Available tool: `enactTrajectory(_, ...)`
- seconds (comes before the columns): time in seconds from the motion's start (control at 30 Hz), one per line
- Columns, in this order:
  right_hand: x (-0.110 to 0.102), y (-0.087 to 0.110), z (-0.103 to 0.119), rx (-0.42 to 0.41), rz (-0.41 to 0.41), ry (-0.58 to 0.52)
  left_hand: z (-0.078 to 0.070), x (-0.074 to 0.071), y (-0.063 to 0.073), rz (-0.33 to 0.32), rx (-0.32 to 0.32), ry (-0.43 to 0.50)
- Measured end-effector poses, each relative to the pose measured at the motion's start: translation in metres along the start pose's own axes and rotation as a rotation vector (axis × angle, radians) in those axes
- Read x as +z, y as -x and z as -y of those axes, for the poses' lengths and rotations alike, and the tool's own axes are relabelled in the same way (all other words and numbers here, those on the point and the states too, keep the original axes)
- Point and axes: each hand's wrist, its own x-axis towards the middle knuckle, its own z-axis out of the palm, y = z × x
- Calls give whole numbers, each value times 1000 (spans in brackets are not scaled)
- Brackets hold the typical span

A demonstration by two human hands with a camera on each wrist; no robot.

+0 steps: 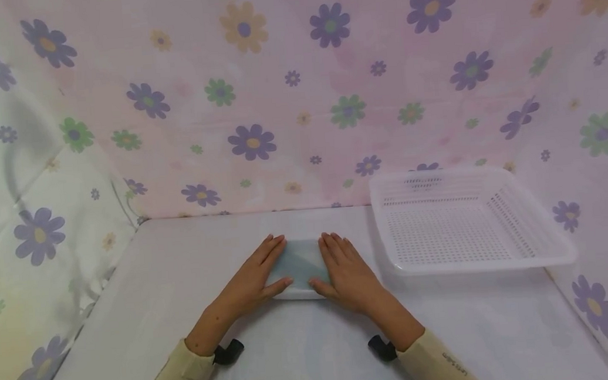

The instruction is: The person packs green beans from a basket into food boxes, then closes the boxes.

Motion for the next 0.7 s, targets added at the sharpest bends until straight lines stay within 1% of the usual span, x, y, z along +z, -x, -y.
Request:
enactTrajectory(0.07,1,0,0,-6,-7,17,0,1,1,17,-5,-11)
enactTrajectory(0.23,4,0,0,-9,-13,18,0,2,1,61,-29,-49)
enactTrajectory(0.4,1,-2,1,-20,1,50,0,0,1,43,-15,-89)
enactTrajectory(0.47,0,-3,1,-20,4,58,0,0,0,30,-1,-90)
enactTrajectory(0.57,-2,-3,1,-18,7,36,-1,-1,0,38,-10,-91)
enactTrajectory(0.7,0,-1,0,-3,13,-21,-3,-1,2,74,-44,-75)
